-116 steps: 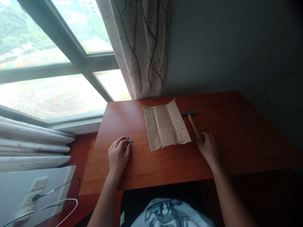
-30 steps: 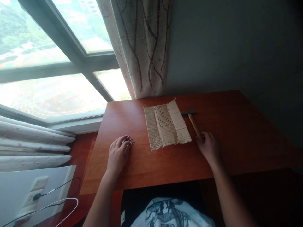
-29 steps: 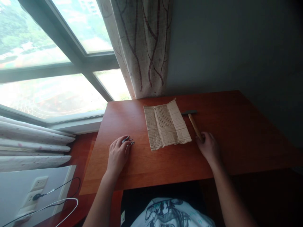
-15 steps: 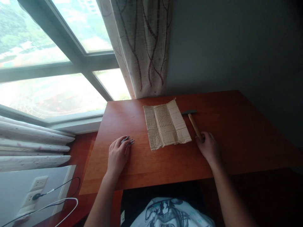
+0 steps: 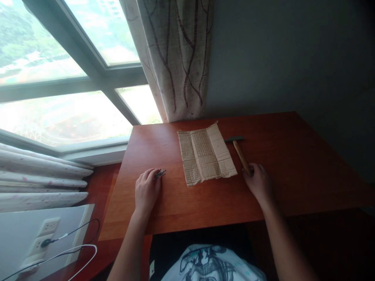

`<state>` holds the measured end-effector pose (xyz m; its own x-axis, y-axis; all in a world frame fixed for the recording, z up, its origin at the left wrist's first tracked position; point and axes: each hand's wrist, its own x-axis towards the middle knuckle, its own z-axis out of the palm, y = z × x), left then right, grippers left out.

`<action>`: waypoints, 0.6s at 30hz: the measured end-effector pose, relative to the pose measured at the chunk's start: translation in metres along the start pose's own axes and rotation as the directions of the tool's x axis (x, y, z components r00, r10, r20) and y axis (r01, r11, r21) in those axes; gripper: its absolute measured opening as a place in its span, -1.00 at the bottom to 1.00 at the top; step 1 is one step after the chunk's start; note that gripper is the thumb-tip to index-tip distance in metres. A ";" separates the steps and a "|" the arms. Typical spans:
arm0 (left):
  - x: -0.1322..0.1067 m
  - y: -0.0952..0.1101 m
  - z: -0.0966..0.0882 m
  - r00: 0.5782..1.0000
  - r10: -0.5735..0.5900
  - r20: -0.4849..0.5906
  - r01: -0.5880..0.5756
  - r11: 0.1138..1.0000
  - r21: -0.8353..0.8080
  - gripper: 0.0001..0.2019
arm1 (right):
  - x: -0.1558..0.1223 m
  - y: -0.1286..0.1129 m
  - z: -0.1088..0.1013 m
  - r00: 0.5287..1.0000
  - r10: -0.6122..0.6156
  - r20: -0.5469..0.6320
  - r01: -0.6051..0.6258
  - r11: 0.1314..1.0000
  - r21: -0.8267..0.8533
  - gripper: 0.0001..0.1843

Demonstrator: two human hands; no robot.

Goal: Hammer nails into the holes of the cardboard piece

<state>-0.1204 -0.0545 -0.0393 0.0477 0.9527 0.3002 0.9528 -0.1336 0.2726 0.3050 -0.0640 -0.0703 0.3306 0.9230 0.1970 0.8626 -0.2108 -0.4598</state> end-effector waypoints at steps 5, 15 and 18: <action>0.005 0.007 0.008 0.998 -0.037 -0.046 0.036 0.999 -0.027 -0.76 | 0.000 0.000 -0.001 1.000 0.008 0.011 -0.008 1.000 0.004 -0.64; 0.016 0.023 0.019 0.988 -0.117 -0.096 0.113 0.993 -0.046 -0.76 | -0.001 0.001 0.000 1.000 -0.001 0.012 0.001 1.000 0.003 -0.64; 0.019 0.027 0.021 0.984 -0.138 -0.108 0.134 0.990 -0.049 -0.77 | 0.000 0.001 0.000 1.000 0.002 0.008 -0.002 1.000 0.007 -0.64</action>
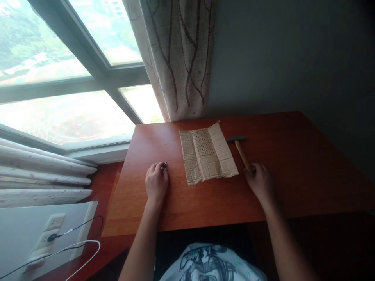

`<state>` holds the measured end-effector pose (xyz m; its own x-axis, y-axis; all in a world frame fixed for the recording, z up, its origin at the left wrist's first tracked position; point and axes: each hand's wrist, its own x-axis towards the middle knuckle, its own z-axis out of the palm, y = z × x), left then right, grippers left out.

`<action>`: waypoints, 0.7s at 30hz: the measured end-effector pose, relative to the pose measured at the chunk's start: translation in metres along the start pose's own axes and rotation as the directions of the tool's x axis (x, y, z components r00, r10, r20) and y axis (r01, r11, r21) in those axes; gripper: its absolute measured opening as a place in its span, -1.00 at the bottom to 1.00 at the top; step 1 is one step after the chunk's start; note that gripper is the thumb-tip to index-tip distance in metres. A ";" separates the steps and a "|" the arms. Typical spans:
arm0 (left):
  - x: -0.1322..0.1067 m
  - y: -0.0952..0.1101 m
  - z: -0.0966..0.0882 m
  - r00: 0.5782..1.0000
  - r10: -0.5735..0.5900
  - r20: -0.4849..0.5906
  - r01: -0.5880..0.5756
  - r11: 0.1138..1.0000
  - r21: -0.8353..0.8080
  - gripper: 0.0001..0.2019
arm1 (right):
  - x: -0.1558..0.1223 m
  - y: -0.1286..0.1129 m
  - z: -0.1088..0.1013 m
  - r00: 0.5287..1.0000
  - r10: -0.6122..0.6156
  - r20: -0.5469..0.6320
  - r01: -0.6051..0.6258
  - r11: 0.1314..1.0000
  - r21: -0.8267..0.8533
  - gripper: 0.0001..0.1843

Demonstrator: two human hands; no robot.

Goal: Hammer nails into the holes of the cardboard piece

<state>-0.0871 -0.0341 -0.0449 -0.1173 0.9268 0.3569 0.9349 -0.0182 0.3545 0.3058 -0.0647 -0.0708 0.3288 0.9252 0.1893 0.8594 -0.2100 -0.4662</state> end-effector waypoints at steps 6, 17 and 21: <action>-0.004 -0.002 -0.002 1.000 -0.028 -0.013 0.028 0.999 -0.041 -0.76 | 0.000 -0.002 -0.001 1.000 -0.004 -0.005 0.004 1.000 0.007 -0.65; -0.028 -0.011 -0.021 0.968 0.181 0.174 -0.196 0.978 0.074 -0.54 | 0.000 -0.001 -0.001 1.000 0.000 0.000 0.000 1.000 0.002 -0.66; -0.036 -0.013 -0.023 0.946 0.216 0.241 -0.254 0.958 0.137 -0.41 | 0.000 0.000 -0.001 1.000 -0.005 -0.007 0.005 1.000 0.007 -0.66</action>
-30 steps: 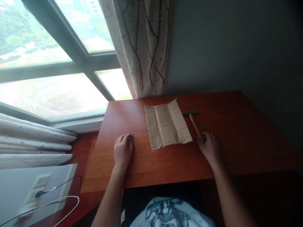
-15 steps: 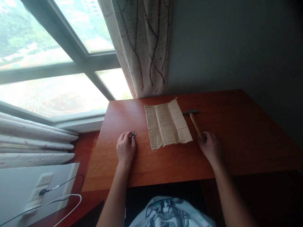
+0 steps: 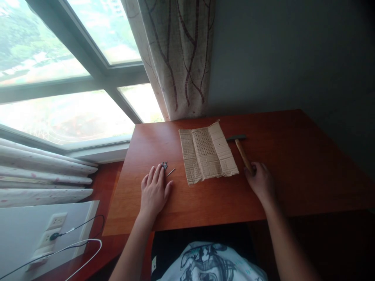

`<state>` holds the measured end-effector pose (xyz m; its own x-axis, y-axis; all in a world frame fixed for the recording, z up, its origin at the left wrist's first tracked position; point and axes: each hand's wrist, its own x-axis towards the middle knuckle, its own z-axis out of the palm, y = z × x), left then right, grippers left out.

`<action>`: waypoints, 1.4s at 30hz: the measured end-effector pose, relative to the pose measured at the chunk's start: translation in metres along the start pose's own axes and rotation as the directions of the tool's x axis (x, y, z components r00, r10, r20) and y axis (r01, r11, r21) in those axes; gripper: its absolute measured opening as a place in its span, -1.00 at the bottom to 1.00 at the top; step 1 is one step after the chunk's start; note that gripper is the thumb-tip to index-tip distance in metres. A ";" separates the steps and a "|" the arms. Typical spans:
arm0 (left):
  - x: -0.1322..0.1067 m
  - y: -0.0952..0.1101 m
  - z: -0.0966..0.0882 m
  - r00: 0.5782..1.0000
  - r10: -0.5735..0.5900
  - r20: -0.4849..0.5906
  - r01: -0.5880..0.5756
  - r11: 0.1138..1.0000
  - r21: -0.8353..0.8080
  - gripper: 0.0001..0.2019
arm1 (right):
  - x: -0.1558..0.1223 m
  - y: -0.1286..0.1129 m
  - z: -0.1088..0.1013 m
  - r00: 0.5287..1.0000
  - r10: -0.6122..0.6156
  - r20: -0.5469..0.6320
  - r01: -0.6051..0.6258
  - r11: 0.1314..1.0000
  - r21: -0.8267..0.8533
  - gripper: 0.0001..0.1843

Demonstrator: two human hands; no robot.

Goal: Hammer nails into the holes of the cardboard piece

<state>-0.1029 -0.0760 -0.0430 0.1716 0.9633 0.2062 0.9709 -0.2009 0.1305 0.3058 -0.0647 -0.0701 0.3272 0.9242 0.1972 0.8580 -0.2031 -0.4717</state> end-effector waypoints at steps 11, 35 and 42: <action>0.000 0.005 0.004 0.998 -0.062 -0.032 0.061 0.998 -0.014 -0.39 | 0.001 0.000 0.000 1.000 -0.012 -0.004 0.012 1.000 -0.002 -0.66; 0.042 0.013 0.016 0.945 -0.293 -0.142 0.277 0.953 -0.121 -0.60 | 0.000 0.000 0.000 1.000 0.000 -0.004 0.000 1.000 -0.003 -0.64; 0.048 0.012 0.019 0.942 -0.304 -0.140 0.290 0.950 -0.114 -0.63 | 0.000 0.000 0.000 1.000 0.004 -0.006 -0.004 1.000 -0.005 -0.62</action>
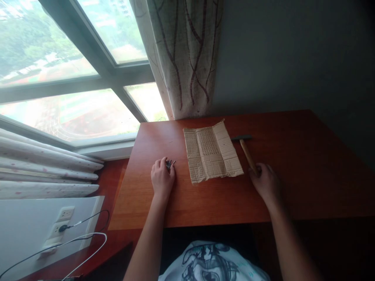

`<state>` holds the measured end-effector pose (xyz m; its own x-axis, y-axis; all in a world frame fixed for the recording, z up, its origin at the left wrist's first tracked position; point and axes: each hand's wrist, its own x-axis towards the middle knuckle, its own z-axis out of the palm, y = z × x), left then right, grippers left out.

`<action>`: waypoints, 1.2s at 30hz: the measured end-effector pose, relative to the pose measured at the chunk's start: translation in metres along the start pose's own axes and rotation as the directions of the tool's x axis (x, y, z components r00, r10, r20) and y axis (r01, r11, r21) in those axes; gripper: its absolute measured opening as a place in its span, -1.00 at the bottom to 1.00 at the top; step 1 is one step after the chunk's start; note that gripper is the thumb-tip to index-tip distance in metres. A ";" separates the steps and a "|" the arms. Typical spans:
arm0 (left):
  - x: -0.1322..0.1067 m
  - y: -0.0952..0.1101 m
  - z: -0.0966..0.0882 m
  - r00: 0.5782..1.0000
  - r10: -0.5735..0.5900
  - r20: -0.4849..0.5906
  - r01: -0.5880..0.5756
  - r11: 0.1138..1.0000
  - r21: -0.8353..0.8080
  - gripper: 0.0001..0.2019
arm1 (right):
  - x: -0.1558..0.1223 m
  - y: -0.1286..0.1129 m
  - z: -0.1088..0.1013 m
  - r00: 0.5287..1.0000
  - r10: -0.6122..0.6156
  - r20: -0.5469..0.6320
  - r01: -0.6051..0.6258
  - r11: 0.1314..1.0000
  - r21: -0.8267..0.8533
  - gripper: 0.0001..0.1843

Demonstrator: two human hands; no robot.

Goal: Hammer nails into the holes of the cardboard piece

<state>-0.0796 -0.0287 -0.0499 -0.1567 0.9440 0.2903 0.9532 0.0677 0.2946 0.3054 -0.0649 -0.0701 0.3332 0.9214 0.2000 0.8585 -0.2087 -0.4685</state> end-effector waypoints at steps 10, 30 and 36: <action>-0.011 -0.005 -0.008 1.000 0.022 0.005 -0.022 0.998 -0.058 -0.69 | 0.000 0.001 0.000 1.000 -0.011 -0.003 0.011 1.000 0.009 -0.63; -0.001 -0.074 -0.043 0.965 0.149 0.216 -0.101 0.971 -0.218 -0.66 | 0.000 0.003 0.001 1.000 -0.014 0.008 0.014 1.000 0.003 -0.63; 0.013 -0.072 -0.039 0.954 0.181 0.238 -0.140 0.974 -0.181 -0.68 | 0.000 0.003 0.001 1.000 -0.014 0.011 0.014 1.000 -0.003 -0.61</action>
<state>-0.1604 -0.0341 -0.0320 0.0850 0.9899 0.1133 0.9032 -0.1245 0.4108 0.3076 -0.0651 -0.0722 0.3171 0.9277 0.1971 0.8641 -0.1969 -0.4633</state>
